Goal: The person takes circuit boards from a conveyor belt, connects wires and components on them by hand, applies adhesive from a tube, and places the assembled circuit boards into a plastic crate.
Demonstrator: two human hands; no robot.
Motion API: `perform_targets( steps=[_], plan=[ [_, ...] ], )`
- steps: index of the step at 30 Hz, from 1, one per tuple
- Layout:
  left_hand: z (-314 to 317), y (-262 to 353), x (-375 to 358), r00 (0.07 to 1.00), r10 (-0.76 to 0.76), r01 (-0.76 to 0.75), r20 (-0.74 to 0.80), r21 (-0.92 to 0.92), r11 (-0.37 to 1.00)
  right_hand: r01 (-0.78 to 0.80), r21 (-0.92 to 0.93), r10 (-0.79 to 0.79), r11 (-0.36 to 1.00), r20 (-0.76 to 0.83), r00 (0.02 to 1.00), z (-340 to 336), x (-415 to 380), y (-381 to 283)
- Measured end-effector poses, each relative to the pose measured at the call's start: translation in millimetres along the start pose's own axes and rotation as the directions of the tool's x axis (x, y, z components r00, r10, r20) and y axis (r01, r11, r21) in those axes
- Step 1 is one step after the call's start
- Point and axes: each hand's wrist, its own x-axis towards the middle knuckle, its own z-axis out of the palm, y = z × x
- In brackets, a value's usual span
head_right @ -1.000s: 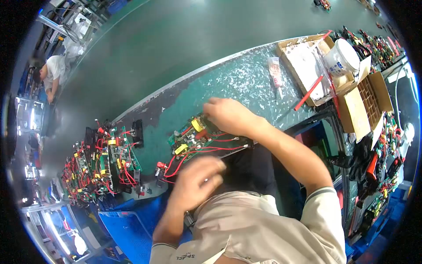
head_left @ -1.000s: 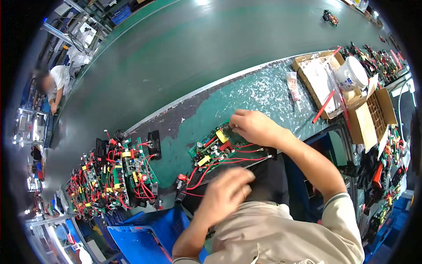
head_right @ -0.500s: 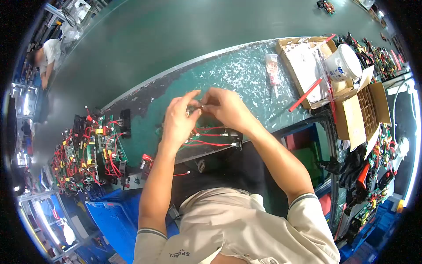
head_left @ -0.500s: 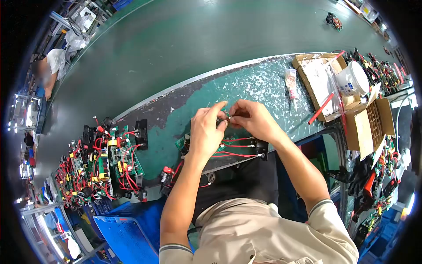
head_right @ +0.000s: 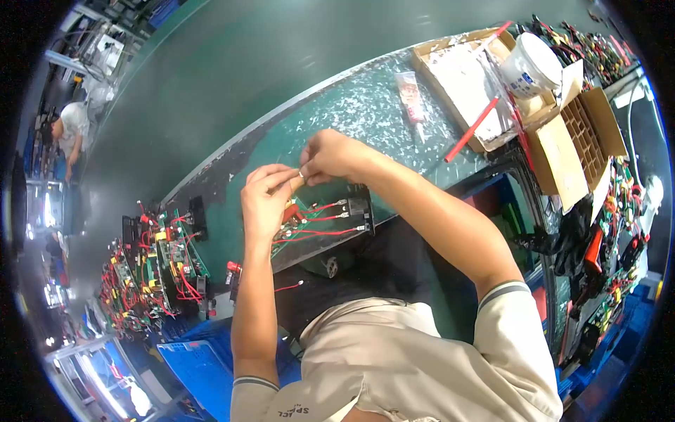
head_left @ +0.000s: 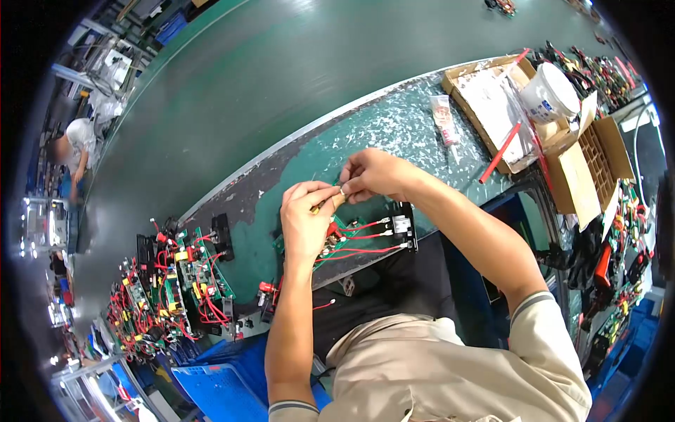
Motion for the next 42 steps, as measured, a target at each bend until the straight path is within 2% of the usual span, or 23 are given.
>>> perform_targets(
  steps=[1, 4, 5, 7, 10, 11, 12, 13, 14, 18, 19, 22, 23, 26, 27, 30, 36, 42],
  plan=[
    [2.2, -1.3, -1.2, 1.0, -0.012, 0.012, -0.016, -0.044, 0.999, -0.007, 0.005, 0.007, 1.0, 0.0, 1.0, -0.2, 1.9, 1.7],
    [2.2, -4.5, -0.4, 0.999, 0.034, -0.034, -0.023, -0.021, 0.999, 0.016, 0.019, -0.017, 1.0, 0.011, 1.0, 0.6, 5.7, 5.7],
    [3.1, -4.4, -1.6, 0.999, 0.019, -0.021, -0.032, -0.043, 0.999, 0.084, -0.192, -0.095, 0.978, -0.048, 0.994, -1.4, 1.8, 7.5],
    [3.0, -4.0, -2.6, 0.999, -0.009, 0.005, -0.048, -0.082, 0.997, 0.159, -0.585, -0.273, 0.795, -0.112, 0.955, 3.6, -20.8, -2.4],
    [-0.4, 8.6, -0.1, 0.998, -0.052, 0.055, 0.034, -0.098, 0.994, 0.235, -0.828, -0.531, 0.509, -0.087, 0.843, 4.5, -42.2, 24.5],
    [0.3, 10.2, 1.4, 0.998, -0.031, 0.039, 0.047, -0.168, 0.985, 0.183, -0.808, -0.401, 0.56, -0.071, 0.913, 7.5, -49.1, 26.1],
    [-1.1, 13.7, 3.4, 0.996, -0.011, 0.024, 0.087, -0.147, 0.989, 0.122, -0.788, -0.262, 0.604, -0.052, 0.964, 11.2, -58.5, 23.8],
    [-4.0, 18.5, 5.7, 0.992, 0.009, 0.008, 0.128, -0.128, 0.992, 0.144, -0.77, -0.222, 0.622, 0.004, 0.975, 13.4, -63.6, 30.2],
    [-6.1, 20.4, 7.3, 0.985, 0.027, -0.009, 0.171, -0.111, 0.994, 0.089, -0.744, -0.146, 0.662, -0.012, 0.989, 18.3, -70.1, 29.6],
    [-9.7, 14.7, 8.2, 0.968, 0.083, -0.049, 0.235, -0.144, 0.988, 0.205, -0.656, -0.321, 0.726, -0.06, 0.945, 6.8, -60.4, 32.5],
    [-10.3, 21.1, 6.9, 0.975, 0.033, 0.003, 0.22, -0.159, 0.987, 0.236, -0.635, -0.351, 0.736, -0.06, 0.934, 3.2, -54.1, 33.4],
    [-4.4, 19.8, 4.5, 0.969, 0.197, -0.208, 0.149, 0.06, 0.976, 0.215, -0.682, -0.341, 0.699, -0.053, 0.939, 2.0, -40.9, 33.9],
    [-2.4, 22.2, 1.7, 0.974, 0.182, -0.197, 0.132, 0.103, 0.975, 0.228, -0.724, -0.386, 0.651, -0.058, 0.921, 4.3, -39.3, 36.4],
    [0.9, 29.6, -0.5, 0.968, 0.234, -0.248, 0.086, 0.262, 0.932, 0.121, -0.741, -0.349, 0.661, -0.161, 0.923, 13.8, -43.8, 29.4],
    [2.0, 33.0, -1.3, 0.973, 0.216, -0.231, 0.085, 0.267, 0.935, 0.113, -0.762, -0.365, 0.637, -0.17, 0.915, 15.8, -40.6, 32.5],
    [0.4, 45.1, -3.9, 0.969, 0.228, -0.245, 0.094, 0.45, 0.859, 0.109, -0.752, -0.375, 0.65, -0.192, 0.907, 17.0, -41.9, 35.7],
    [0.9, 56.9, -5.7, 0.98, 0.179, -0.199, 0.091, 0.557, 0.806, 0.11, -0.743, -0.393, 0.661, -0.217, 0.893, 21.7, -40.3, 39.5],
    [6.7, 59.6, -2.2, 0.975, 0.179, -0.221, 0.129, 0.588, 0.778, 0.132, -0.731, -0.413, 0.669, -0.218, 0.884, 20.8, -40.5, 41.9]
  ],
)
